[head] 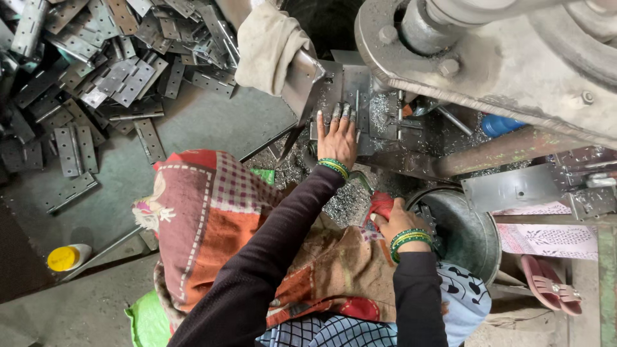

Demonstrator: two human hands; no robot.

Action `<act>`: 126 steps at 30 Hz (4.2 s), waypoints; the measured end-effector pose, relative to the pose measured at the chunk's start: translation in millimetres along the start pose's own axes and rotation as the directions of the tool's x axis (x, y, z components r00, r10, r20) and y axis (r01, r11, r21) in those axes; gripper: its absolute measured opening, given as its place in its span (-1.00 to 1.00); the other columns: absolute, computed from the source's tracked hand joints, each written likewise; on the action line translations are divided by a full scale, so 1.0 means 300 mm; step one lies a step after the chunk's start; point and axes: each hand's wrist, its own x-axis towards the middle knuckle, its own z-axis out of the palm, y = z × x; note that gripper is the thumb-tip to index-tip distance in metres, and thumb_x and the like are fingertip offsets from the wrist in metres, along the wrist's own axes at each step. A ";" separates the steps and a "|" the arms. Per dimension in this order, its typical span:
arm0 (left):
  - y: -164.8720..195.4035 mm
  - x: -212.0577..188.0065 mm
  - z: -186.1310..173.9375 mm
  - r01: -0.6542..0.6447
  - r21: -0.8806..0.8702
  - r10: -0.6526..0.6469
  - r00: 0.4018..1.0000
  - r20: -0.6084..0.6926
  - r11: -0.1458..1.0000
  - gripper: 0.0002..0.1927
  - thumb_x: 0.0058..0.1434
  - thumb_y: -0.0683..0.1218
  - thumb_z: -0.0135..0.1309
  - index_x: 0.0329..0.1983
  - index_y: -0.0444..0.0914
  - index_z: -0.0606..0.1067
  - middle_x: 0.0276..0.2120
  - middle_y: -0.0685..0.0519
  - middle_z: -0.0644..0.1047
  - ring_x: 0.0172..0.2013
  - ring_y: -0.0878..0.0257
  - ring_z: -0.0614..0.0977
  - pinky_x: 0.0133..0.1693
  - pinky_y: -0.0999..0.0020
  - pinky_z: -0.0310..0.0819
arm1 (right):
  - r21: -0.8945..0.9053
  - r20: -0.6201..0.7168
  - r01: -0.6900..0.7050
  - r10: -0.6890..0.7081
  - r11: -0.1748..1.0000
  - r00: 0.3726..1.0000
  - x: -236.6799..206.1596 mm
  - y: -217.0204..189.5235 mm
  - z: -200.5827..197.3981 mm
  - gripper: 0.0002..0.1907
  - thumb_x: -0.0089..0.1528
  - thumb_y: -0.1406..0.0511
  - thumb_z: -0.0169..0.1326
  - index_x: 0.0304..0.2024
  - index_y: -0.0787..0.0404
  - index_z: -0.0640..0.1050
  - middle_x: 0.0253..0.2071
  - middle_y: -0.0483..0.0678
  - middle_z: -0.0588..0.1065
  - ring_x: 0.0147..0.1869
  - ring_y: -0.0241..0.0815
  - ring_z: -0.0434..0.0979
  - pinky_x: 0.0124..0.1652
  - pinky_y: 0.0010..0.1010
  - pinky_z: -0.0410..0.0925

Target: The person sits on the floor and repeatedly places small metal brackets into a manual punching machine. They use their left hand to position each bracket and their right hand to pull a lever, activating the punch. Finished pieces are dropped into a metal bucket below.

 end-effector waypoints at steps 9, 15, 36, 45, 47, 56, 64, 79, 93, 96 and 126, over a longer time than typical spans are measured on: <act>-0.003 -0.008 0.001 0.003 -0.045 -0.003 1.000 -0.011 0.999 -0.50 0.29 -0.03 -0.17 0.28 -0.24 0.39 0.38 -0.09 0.31 0.41 0.06 0.27 0.39 -0.30 -0.46 | 0.163 -0.086 0.045 -0.031 0.986 0.996 0.055 0.056 0.237 -0.33 0.23 -0.06 0.09 0.20 0.16 0.22 -0.10 0.29 0.59 -0.01 0.35 0.62 -0.02 0.08 0.44; -0.006 -0.015 -0.006 0.010 -0.069 -0.007 0.999 0.042 0.998 -0.50 0.32 -0.04 -0.14 0.32 -0.25 0.39 0.38 -0.07 0.34 0.42 0.06 0.26 0.42 -0.32 -0.43 | 0.152 -0.092 0.088 -0.075 0.985 0.993 0.105 0.090 0.235 -0.31 0.20 -0.08 0.13 0.15 0.18 0.24 -0.16 0.37 0.58 -0.04 0.41 0.60 -0.01 0.11 0.42; -0.006 -0.017 -0.015 -0.021 -0.020 0.022 0.998 0.053 1.000 -0.49 0.27 -0.04 -0.14 0.30 -0.21 0.39 0.35 -0.06 0.34 0.39 0.07 0.30 0.38 -0.32 -0.44 | 0.052 -0.085 0.076 -0.071 0.996 0.994 0.110 0.094 0.225 -0.25 0.20 -0.12 0.13 0.20 0.18 0.24 -0.13 0.35 0.59 0.01 0.37 0.60 0.06 0.10 0.39; -0.011 0.018 0.005 0.013 -0.017 -0.010 0.988 0.153 1.000 -0.48 0.33 -0.09 -0.18 0.37 -0.23 0.36 0.37 -0.03 0.34 0.41 0.10 0.29 0.42 -0.36 -0.50 | 0.077 -0.106 0.016 -0.008 0.997 0.994 0.003 0.029 0.121 -0.26 0.17 -0.12 0.15 0.22 0.10 0.26 -0.08 0.33 0.57 0.03 0.38 0.59 0.01 0.11 0.42; -0.011 0.023 0.010 -0.001 -0.002 0.001 1.000 0.002 1.000 -0.47 0.26 -0.07 -0.16 0.31 -0.22 0.39 0.35 -0.03 0.35 0.39 0.09 0.31 0.38 -0.36 -0.49 | 0.109 -0.093 -0.008 0.018 0.994 0.995 -0.002 0.027 0.156 -0.27 0.18 -0.11 0.13 0.23 0.10 0.25 -0.06 0.32 0.57 0.03 0.37 0.59 0.00 0.11 0.43; -0.009 0.014 0.008 -0.007 -0.020 0.009 0.995 0.098 1.000 -0.51 0.36 -0.05 -0.17 0.34 -0.23 0.39 0.37 -0.04 0.35 0.42 0.07 0.29 0.42 -0.35 -0.47 | 0.102 -0.075 0.060 -0.052 0.993 0.996 0.048 0.057 0.160 -0.28 0.20 -0.10 0.13 0.20 0.15 0.26 -0.09 0.35 0.58 0.01 0.38 0.60 0.03 0.08 0.42; -0.013 0.026 0.021 -0.010 0.037 0.003 0.984 0.176 0.999 -0.45 0.32 -0.03 -0.19 0.39 -0.20 0.32 0.43 -0.04 0.24 0.45 0.08 0.21 0.40 -0.35 -0.48 | -0.028 -0.095 0.008 -0.010 1.000 0.995 -0.004 0.016 0.057 -0.24 0.17 -0.16 0.16 0.19 0.13 0.30 -0.09 0.34 0.58 0.03 0.35 0.60 -0.01 0.07 0.45; -0.015 0.014 0.000 -0.008 -0.024 0.011 0.991 0.130 1.000 -0.47 0.30 -0.04 -0.11 0.35 -0.25 0.35 0.36 -0.07 0.32 0.41 0.05 0.26 0.42 -0.32 -0.37 | 0.075 -0.092 0.089 -0.082 0.993 0.992 0.060 0.075 0.162 -0.28 0.17 -0.13 0.14 0.15 0.14 0.26 -0.13 0.35 0.59 0.00 0.38 0.61 0.02 0.09 0.43; -0.016 0.022 0.037 -0.030 0.038 0.029 0.999 0.034 0.999 -0.46 0.25 -0.02 -0.13 0.31 -0.21 0.36 0.31 -0.04 0.34 0.34 0.09 0.29 0.37 -0.33 -0.33 | 0.120 -0.091 0.010 0.001 0.993 0.996 0.046 0.039 0.229 -0.24 0.19 -0.15 0.12 0.22 0.12 0.22 -0.10 0.32 0.58 0.01 0.39 0.60 0.00 0.10 0.43; -0.017 0.017 0.034 0.001 -0.060 0.005 0.995 0.102 0.998 -0.51 0.33 -0.02 -0.13 0.32 -0.22 0.38 0.34 -0.02 0.35 0.38 0.08 0.29 0.42 -0.30 -0.30 | 0.146 -0.089 0.014 -0.001 0.989 0.996 0.088 0.077 0.271 -0.29 0.19 -0.12 0.11 0.18 0.12 0.23 -0.10 0.33 0.58 0.01 0.41 0.59 0.02 0.11 0.41; -0.018 0.005 0.024 0.008 -0.092 -0.006 1.000 0.026 0.996 -0.48 0.39 0.01 -0.16 0.37 -0.25 0.32 0.37 -0.04 0.33 0.39 0.05 0.27 0.43 -0.31 -0.33 | 0.081 -0.077 0.158 -0.151 0.984 0.985 0.114 0.121 0.157 -0.31 0.17 -0.13 0.18 0.07 0.19 0.31 -0.15 0.38 0.57 -0.04 0.40 0.60 -0.01 0.07 0.44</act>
